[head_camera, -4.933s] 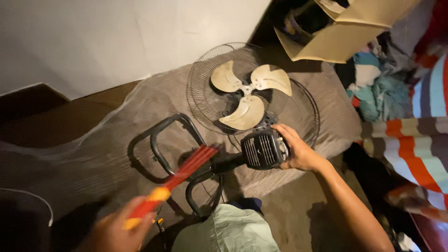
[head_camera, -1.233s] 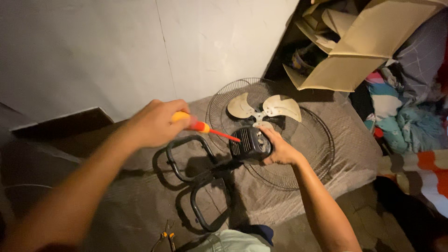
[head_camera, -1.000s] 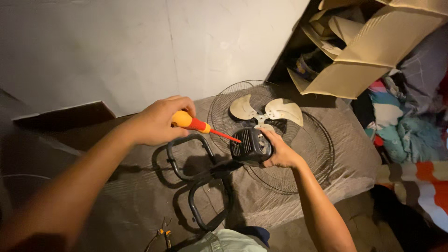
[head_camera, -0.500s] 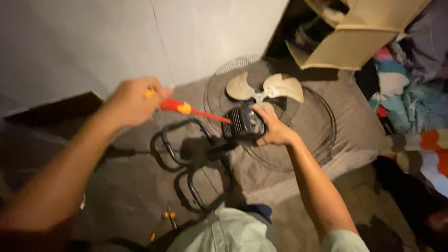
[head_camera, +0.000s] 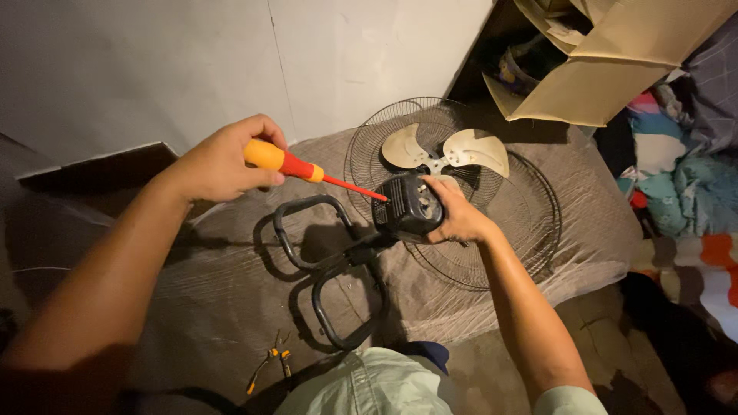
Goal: The person disassembles a standing fan motor using a screwdriver. They remove screws, separate the motor housing, and detach internal components, placing parts on the bed surface.
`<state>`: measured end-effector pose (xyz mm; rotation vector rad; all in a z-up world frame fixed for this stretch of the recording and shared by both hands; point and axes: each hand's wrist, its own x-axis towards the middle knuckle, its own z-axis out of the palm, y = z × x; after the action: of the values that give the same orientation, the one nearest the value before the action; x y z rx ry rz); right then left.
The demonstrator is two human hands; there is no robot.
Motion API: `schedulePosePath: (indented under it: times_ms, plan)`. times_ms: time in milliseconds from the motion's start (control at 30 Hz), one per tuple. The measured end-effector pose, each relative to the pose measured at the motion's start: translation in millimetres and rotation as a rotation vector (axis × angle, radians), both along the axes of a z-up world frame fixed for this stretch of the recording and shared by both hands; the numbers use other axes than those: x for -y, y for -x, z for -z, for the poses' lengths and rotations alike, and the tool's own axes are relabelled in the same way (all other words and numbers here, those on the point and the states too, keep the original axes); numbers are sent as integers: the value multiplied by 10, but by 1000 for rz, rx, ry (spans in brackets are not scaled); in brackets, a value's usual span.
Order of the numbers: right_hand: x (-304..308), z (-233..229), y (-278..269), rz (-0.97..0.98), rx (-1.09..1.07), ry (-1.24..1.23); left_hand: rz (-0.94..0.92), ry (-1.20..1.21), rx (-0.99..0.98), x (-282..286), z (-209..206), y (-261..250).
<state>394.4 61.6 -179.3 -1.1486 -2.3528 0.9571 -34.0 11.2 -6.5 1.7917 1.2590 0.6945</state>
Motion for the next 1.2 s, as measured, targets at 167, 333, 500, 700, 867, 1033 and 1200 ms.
schedulePosePath:
  times_ms: [167, 333, 500, 700, 867, 1033, 1200]
  plan:
    - [-25, 70, 49, -21, 8, 9, -238, 10, -293, -58, 15, -13]
    - [-18, 189, 62, 12, 61, 64, 10, -41, 64, -75, 94, 91]
    - [-26, 166, 157, 0, 89, -33, -170, -65, -123, -85, 230, 112]
    - [6, 23, 300, 52, 135, -5, -340, 184, -52, -95, 349, 141]
    - [-62, -54, 412, 34, 106, -68, -199, 87, -26, -96, 383, 322]
    - [-52, -106, 485, 22, 86, -71, -496, 251, -250, -73, 513, 304]
    - [13, -189, 633, 10, 54, -103, -208, 58, 356, -46, 601, 548]
